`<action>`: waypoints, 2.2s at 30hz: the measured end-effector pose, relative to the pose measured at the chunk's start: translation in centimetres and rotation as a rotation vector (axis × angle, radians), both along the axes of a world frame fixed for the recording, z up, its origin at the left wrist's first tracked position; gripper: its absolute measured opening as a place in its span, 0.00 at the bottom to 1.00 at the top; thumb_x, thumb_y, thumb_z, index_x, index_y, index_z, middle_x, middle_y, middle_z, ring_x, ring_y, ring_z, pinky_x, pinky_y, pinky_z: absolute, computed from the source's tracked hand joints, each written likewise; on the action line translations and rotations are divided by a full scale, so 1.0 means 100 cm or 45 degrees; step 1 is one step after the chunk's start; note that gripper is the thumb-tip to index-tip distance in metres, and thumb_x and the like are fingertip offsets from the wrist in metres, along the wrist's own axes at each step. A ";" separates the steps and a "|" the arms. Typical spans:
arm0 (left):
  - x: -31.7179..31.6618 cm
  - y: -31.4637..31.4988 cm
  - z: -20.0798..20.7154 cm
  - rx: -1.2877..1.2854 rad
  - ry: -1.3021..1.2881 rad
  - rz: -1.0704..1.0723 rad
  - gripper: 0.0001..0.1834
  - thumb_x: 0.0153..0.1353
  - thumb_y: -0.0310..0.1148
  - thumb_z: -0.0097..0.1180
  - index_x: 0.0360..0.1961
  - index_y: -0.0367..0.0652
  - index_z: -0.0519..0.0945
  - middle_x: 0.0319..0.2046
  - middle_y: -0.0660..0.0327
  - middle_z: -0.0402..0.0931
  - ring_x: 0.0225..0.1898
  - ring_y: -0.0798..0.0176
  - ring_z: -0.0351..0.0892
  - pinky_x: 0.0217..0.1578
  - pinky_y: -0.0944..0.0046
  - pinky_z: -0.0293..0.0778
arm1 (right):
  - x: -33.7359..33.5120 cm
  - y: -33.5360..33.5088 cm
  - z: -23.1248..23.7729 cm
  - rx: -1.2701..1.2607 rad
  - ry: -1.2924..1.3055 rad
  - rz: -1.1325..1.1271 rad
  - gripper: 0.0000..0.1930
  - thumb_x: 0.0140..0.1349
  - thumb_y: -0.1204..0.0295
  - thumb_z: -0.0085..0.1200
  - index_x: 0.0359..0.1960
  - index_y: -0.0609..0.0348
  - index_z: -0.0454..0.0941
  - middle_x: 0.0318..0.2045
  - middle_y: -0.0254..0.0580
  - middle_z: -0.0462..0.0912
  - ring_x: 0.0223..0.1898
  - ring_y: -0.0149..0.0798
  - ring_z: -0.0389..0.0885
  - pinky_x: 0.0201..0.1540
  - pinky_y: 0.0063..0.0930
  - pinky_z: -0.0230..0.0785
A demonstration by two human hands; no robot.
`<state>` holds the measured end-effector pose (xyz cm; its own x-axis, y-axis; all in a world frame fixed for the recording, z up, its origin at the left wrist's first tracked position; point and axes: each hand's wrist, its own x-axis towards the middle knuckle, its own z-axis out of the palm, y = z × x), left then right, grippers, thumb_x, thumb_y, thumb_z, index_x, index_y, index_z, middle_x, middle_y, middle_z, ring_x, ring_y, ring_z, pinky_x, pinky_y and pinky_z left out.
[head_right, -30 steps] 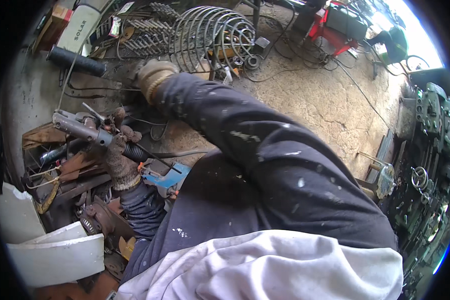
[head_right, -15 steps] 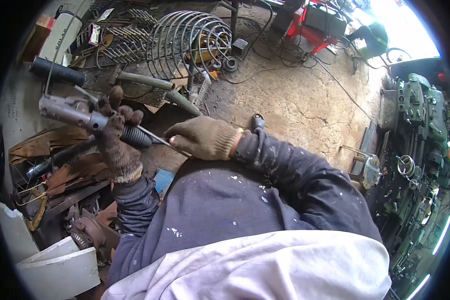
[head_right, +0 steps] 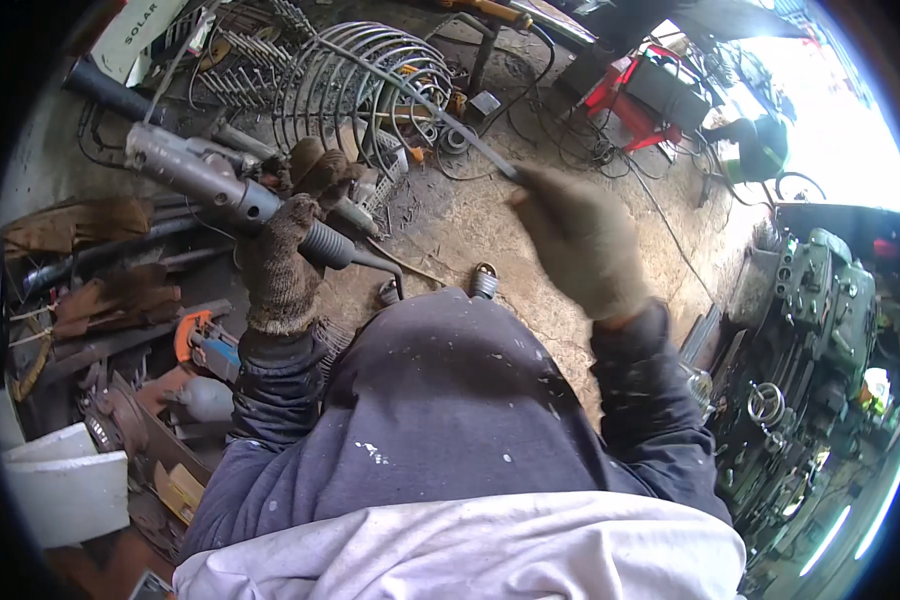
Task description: The person uses a welding tool to fuse metal components of a cage-like structure, then taps the welds with a hammer and points at the joint.
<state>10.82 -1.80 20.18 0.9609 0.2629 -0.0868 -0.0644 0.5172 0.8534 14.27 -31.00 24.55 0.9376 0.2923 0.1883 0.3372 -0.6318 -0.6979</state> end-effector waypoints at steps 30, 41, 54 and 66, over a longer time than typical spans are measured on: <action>0.018 -0.091 -0.144 0.384 0.504 0.637 0.44 0.43 0.51 0.81 0.55 0.35 0.73 0.44 0.58 0.80 0.42 0.60 0.82 0.45 0.56 0.80 | 0.095 0.016 0.087 -0.746 -0.239 0.659 0.15 0.68 0.70 0.56 0.54 0.47 0.85 0.38 0.50 0.88 0.40 0.50 0.88 0.44 0.38 0.80; 0.020 -0.102 -0.115 0.217 0.231 0.670 0.26 0.50 0.24 0.73 0.50 0.36 0.76 0.48 0.56 0.79 0.45 0.63 0.82 0.46 0.61 0.80 | 0.097 -0.006 0.041 -0.630 -0.195 0.713 0.20 0.62 0.67 0.54 0.56 0.47 0.82 0.30 0.49 0.85 0.34 0.54 0.86 0.38 0.47 0.78; 0.034 -0.106 -0.099 0.196 0.031 0.761 0.26 0.55 0.12 0.61 0.56 0.28 0.72 0.55 0.45 0.77 0.55 0.49 0.81 0.55 0.42 0.83 | 0.108 -0.008 0.040 -0.693 -0.154 0.779 0.21 0.65 0.65 0.51 0.60 0.45 0.78 0.31 0.49 0.85 0.33 0.53 0.86 0.35 0.47 0.78; 0.047 -0.138 -0.088 0.306 0.241 1.035 0.25 0.49 0.28 0.76 0.46 0.40 0.76 0.43 0.60 0.80 0.43 0.65 0.81 0.45 0.61 0.79 | 0.116 -0.012 0.048 -0.832 -0.274 0.898 0.25 0.64 0.69 0.53 0.65 0.47 0.74 0.28 0.48 0.84 0.32 0.52 0.85 0.34 0.48 0.76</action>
